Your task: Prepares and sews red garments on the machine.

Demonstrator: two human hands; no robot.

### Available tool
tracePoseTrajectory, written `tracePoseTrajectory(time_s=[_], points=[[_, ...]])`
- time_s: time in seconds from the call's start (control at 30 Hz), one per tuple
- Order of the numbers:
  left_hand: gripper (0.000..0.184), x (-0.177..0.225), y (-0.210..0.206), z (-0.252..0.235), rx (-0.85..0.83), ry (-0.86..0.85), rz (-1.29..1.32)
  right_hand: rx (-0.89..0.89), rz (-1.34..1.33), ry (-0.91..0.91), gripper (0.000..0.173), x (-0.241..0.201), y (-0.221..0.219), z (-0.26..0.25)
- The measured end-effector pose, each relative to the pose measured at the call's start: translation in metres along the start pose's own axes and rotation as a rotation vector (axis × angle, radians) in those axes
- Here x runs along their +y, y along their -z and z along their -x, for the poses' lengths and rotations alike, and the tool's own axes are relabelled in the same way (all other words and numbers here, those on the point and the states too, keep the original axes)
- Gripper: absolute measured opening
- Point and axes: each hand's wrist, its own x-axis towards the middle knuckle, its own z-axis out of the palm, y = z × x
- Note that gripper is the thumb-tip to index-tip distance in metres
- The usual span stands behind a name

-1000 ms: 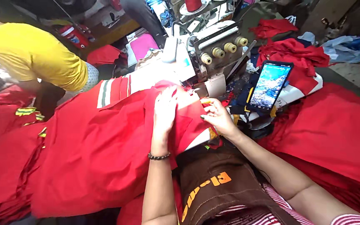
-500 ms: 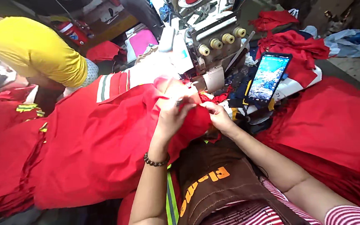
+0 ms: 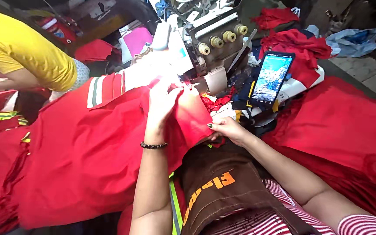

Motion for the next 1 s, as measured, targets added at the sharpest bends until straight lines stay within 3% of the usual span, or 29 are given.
tracePoseTrajectory(time_s=[0.2, 0.4, 0.6, 0.7, 0.8, 0.9, 1.0], points=[[0.022, 0.000, -0.007, 0.014, 0.060, -0.008, 0.090, 0.076, -0.003, 0.040, 0.006, 0.013, -0.007, 0.016], [0.028, 0.006, -0.002, 0.017, 0.060, 0.082, -0.019, 0.122, -0.019, 0.080, 0.009, 0.022, -0.005, 0.021], [0.018, 0.005, 0.000, 0.007, 0.013, 0.111, -0.093, 0.172, -0.071, 0.077, 0.020, 0.019, -0.010, 0.019], [0.014, 0.007, -0.008, 0.018, 0.078, 0.062, -0.117, 0.177, -0.048, 0.112, 0.024, 0.019, -0.010, 0.019], [0.020, 0.012, -0.035, 0.028, 0.179, -0.006, -0.373, 0.149, 0.019, 0.161, 0.037, 0.022, -0.009, 0.023], [0.027, 0.020, -0.076, 0.032, 0.400, -0.012, -0.703, 0.101, 0.069, 0.227, 0.057, 0.028, -0.008, 0.027], [0.036, 0.025, -0.097, 0.039, 0.402, 0.056, -0.750, 0.077, 0.077, 0.251, 0.057, 0.028, -0.009, 0.030]])
